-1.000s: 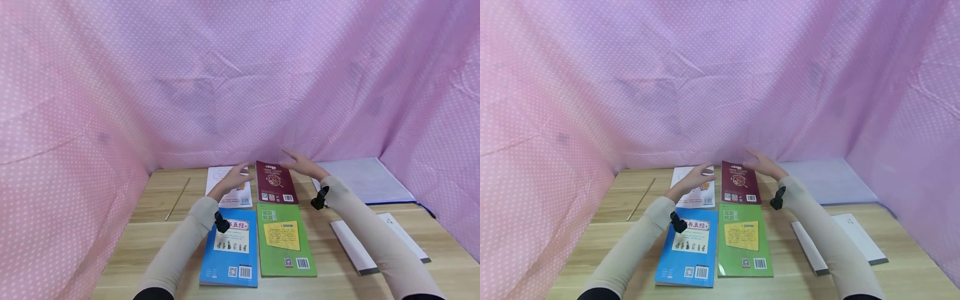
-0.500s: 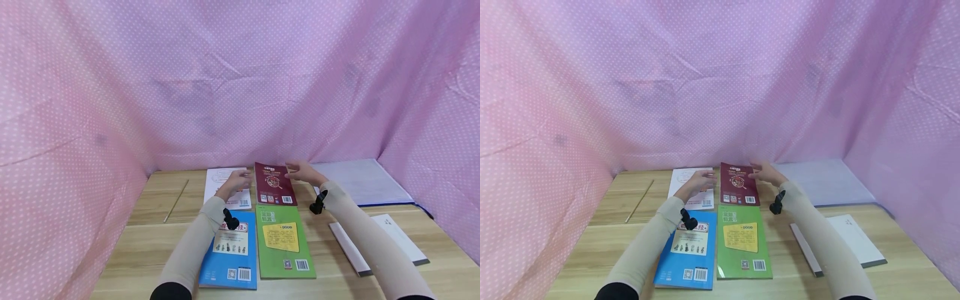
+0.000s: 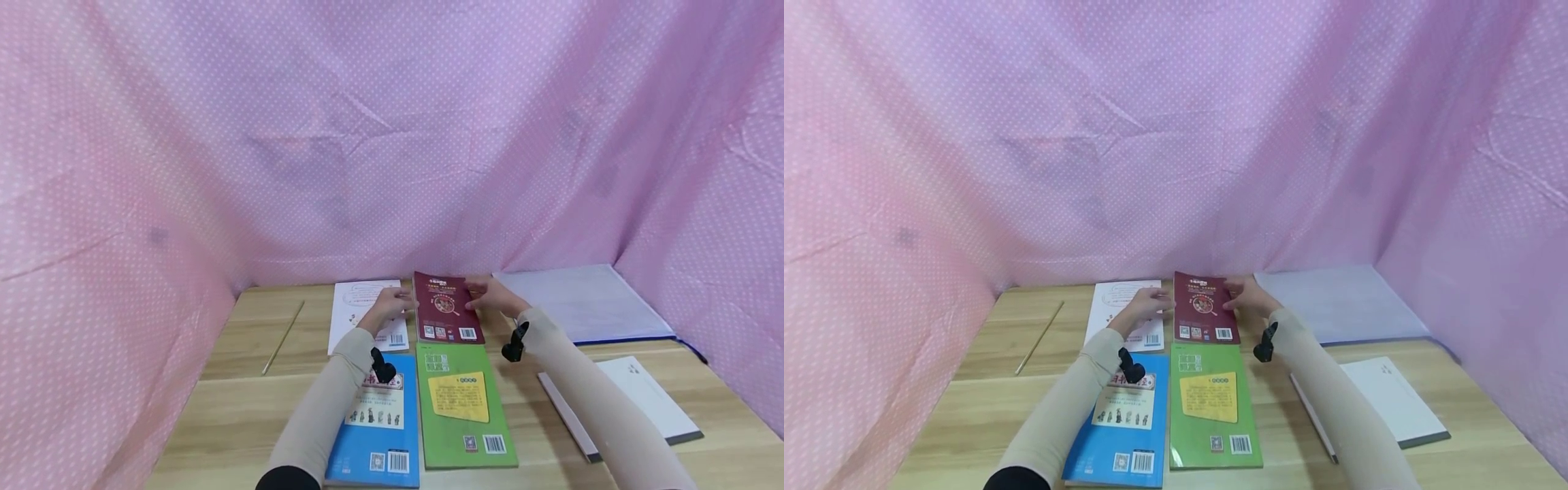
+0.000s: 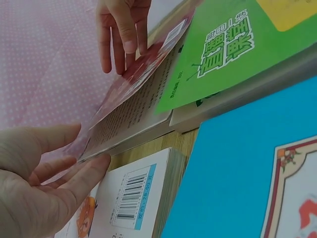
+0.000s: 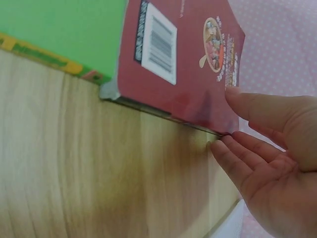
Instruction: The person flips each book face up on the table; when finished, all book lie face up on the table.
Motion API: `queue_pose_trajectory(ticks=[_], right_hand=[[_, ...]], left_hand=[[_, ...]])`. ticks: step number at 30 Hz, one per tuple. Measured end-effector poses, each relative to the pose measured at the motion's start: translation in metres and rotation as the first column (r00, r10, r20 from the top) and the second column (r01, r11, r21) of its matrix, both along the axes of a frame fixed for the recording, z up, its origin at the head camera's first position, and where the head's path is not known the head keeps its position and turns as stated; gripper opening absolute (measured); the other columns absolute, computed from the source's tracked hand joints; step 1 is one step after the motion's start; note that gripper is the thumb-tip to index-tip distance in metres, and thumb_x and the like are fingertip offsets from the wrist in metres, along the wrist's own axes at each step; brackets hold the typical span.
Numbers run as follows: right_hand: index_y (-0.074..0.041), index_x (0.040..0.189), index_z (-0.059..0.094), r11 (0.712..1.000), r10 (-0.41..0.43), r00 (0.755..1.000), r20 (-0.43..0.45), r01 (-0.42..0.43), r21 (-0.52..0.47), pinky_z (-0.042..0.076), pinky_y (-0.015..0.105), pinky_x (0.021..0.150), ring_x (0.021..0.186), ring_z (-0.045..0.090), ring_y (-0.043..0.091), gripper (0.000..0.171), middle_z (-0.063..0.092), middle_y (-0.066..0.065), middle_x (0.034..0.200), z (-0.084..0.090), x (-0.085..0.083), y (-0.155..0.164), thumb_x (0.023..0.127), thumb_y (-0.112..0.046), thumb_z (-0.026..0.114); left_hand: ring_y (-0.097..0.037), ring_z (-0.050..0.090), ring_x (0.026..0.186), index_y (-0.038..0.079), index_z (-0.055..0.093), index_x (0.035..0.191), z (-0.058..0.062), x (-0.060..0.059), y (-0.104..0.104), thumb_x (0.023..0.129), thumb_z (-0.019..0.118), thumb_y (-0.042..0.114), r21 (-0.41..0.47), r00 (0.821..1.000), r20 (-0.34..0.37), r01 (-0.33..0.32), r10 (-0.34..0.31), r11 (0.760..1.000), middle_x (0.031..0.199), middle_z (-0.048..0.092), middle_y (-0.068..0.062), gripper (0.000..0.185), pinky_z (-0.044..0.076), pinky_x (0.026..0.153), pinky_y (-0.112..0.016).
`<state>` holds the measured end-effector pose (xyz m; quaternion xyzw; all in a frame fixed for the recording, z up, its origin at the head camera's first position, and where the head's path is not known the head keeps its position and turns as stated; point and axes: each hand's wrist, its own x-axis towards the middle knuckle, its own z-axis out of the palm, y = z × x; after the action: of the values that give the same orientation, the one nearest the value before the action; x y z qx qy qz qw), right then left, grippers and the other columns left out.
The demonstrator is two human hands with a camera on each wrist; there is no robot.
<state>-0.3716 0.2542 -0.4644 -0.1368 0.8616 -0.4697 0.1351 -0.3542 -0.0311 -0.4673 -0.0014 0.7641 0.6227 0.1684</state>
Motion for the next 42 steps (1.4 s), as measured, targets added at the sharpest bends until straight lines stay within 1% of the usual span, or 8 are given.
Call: queue_pose_trajectory(ticks=[4,12,16,21,27,32,38,42], right_hand=[[0.004,0.148,0.047,1.0,0.021,0.999,-0.027,-0.021,0.021,0.03,0.063,0.12,0.144,0.039,0.05,0.068,0.046,0.029,0.152,-0.003,0.001,-0.001,0.085,0.006,0.074],[0.003,0.153,0.04,0.997,-0.021,1.0,0.008,0.02,0.069,0.028,0.058,0.123,0.148,0.035,0.046,0.079,0.039,0.027,0.158,-0.004,-0.001,0.001,0.083,0.005,0.077],[0.002,0.154,0.037,0.997,-0.023,1.0,0.021,0.021,0.076,0.029,0.057,0.122,0.149,0.032,0.046,0.081,0.035,0.027,0.16,-0.005,-0.004,0.001,0.083,0.004,0.076],[0.005,0.154,0.036,0.998,-0.014,0.999,0.034,0.012,0.056,0.031,0.054,0.122,0.15,0.029,0.046,0.08,0.031,0.029,0.161,-0.008,-0.006,0.001,0.083,0.008,0.073],[0.004,0.154,0.037,0.997,-0.038,0.998,0.047,0.034,0.07,0.032,0.055,0.122,0.15,0.029,0.046,0.078,0.032,0.028,0.161,-0.008,-0.007,-0.001,0.085,0.007,0.072],[0.002,0.152,0.041,0.992,-0.058,0.998,0.028,0.054,0.114,0.032,0.057,0.121,0.149,0.033,0.047,0.072,0.037,0.028,0.159,-0.007,-0.005,-0.001,0.087,0.005,0.072],[0.005,0.15,0.043,0.994,-0.019,1.0,-0.019,0.021,0.105,0.035,0.059,0.119,0.147,0.034,0.049,0.065,0.04,0.029,0.156,-0.009,-0.004,0.0,0.09,0.005,0.07],[0.005,0.151,0.042,0.993,0.001,1.0,-0.025,0.002,0.118,0.031,0.061,0.121,0.147,0.033,0.049,0.064,0.04,0.029,0.156,-0.01,-0.002,0.002,0.093,0.002,0.068]], left_hand=[[-0.035,0.067,0.119,-0.001,0.054,0.143,-0.001,0.003,0.003,0.089,0.077,0.005,-0.037,0.999,-0.048,0.017,-0.019,0.999,0.136,0.064,-0.022,0.059,0.058,0.099,-0.04],[-0.029,0.07,0.114,0.0,0.061,0.137,-0.002,0.004,0.009,0.084,0.078,-0.004,-0.105,0.994,-0.103,0.017,-0.028,0.994,0.127,0.07,-0.017,0.056,0.061,0.093,-0.035],[-0.029,0.068,0.119,0.0,0.059,0.139,-0.004,0.006,0.009,0.081,0.079,-0.006,-0.132,0.991,-0.13,0.005,-0.022,0.991,0.128,0.07,-0.016,0.062,0.059,0.097,-0.036],[-0.033,0.06,0.131,0.0,0.053,0.145,-0.008,0.01,0.012,0.079,0.076,-0.012,-0.105,0.989,-0.145,0.005,-0.02,0.994,0.138,0.062,-0.018,0.071,0.056,0.102,-0.038],[-0.033,0.06,0.131,0.001,0.052,0.147,-0.012,0.009,0.013,0.079,0.075,-0.012,-0.13,0.987,-0.162,-0.003,-0.018,0.992,0.143,0.06,-0.017,0.073,0.056,0.102,-0.037],[-0.033,0.058,0.133,0.0,0.051,0.147,-0.013,0.008,0.014,0.081,0.075,-0.01,-0.158,0.982,-0.181,0.027,-0.056,0.987,0.144,0.059,-0.019,0.071,0.054,0.105,-0.038],[-0.034,0.057,0.135,-0.001,0.051,0.147,-0.012,0.008,0.013,0.083,0.074,-0.007,-0.183,0.981,-0.178,0.049,-0.082,0.982,0.145,0.059,-0.02,0.068,0.052,0.108,-0.039],[-0.033,0.056,0.135,-0.001,0.051,0.146,-0.011,0.008,0.012,0.083,0.075,-0.007,-0.21,0.978,-0.186,0.051,-0.091,0.976,0.144,0.059,-0.02,0.068,0.052,0.108,-0.039]])
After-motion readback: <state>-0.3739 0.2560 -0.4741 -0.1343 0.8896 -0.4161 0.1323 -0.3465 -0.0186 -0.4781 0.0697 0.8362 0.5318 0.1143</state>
